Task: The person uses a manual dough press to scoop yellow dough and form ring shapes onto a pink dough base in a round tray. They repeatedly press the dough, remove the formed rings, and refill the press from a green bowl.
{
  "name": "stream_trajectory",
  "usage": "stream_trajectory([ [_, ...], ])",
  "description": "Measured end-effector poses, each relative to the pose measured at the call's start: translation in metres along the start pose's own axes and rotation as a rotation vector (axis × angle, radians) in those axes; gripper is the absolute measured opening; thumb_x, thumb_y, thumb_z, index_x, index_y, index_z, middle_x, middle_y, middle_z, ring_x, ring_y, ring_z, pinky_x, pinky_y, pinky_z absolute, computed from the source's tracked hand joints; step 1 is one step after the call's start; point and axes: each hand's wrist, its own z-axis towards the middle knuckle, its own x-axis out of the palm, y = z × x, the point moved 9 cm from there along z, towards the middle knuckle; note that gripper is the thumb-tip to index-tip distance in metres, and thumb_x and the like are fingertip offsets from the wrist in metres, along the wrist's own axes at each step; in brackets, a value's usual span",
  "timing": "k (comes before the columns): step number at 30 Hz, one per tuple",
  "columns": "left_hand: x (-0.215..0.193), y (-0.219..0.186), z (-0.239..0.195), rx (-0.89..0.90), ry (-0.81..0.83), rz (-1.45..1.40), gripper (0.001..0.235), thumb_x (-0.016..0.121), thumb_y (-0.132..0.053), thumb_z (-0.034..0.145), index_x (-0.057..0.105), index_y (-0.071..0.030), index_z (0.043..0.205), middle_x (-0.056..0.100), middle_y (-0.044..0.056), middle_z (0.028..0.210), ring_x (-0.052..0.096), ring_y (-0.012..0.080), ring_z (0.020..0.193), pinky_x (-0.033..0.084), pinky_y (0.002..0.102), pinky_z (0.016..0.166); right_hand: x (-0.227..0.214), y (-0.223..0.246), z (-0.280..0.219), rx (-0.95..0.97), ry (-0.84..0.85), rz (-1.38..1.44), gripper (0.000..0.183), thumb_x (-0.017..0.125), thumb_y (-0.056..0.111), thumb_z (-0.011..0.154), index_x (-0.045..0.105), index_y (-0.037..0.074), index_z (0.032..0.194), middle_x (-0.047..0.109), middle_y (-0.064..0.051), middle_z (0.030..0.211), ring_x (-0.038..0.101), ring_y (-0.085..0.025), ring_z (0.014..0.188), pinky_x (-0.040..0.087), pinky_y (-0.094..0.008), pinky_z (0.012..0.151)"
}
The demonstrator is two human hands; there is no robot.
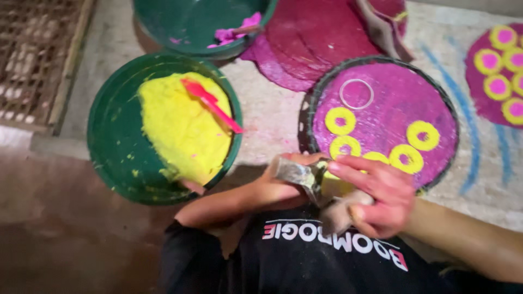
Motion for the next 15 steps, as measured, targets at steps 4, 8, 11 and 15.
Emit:
stream_trajectory([
  [4, 0.013, 0.015, 0.025, 0.179, 0.051, 0.326, 0.060, 0.078, -0.021, 0.092, 0.051, -0.008, 0.143, 0.062, 0.010, 0.135, 0.059, 0.0221, 0.128, 0.048, 0.038, 0.110, -0.004, -0.025, -0.018, 0.349, -0.008, 0.020, 0.033, 0.071, 0.017, 0.087, 0.058, -0.005, 0.109, 0.061, -0.027, 0.137, 0.066, -0.043, 0.124, 0.056, -0.046, 0.100],
  [8, 0.005, 0.047, 0.073, 0.015, 0.177, 0.048, 0.068, 0.089, -0.021, 0.076, 0.055, -0.013, 0.135, 0.065, 0.003, 0.129, 0.060, 0.0173, 0.123, 0.048, 0.034, 0.104, -0.033, -0.063, -0.064, 0.613, -0.136, 0.451, 0.103, 0.079, 0.038, 0.102, 0.009, -0.005, 0.164, 0.024, -0.026, 0.171, 0.026, -0.035, 0.158, 0.022, -0.040, 0.128],
  [11, -0.008, 0.081, 0.117, -0.140, 0.240, 0.365, 0.054, 0.084, -0.025, 0.088, 0.062, -0.012, 0.136, 0.070, 0.004, 0.131, 0.067, 0.0172, 0.123, 0.053, 0.034, 0.109, 0.018, -0.072, -0.152, 1.189, 0.305, 1.411, 0.081, 0.079, 0.033, 0.086, 0.045, -0.006, 0.148, 0.060, -0.024, 0.145, 0.057, -0.033, 0.137, 0.043, -0.047, 0.117],
  [15, -0.045, 0.133, 0.175, -0.143, 0.457, 0.492, 0.064, 0.081, -0.007, 0.078, 0.057, -0.006, 0.138, 0.069, 0.012, 0.130, 0.065, 0.0243, 0.118, 0.053, 0.040, 0.106, 0.021, -0.075, -0.247, 1.248, -0.049, 1.129, 0.084, 0.079, 0.021, 0.083, 0.039, -0.004, 0.153, 0.058, -0.019, 0.136, 0.056, -0.029, 0.128, 0.043, -0.043, 0.108],
])
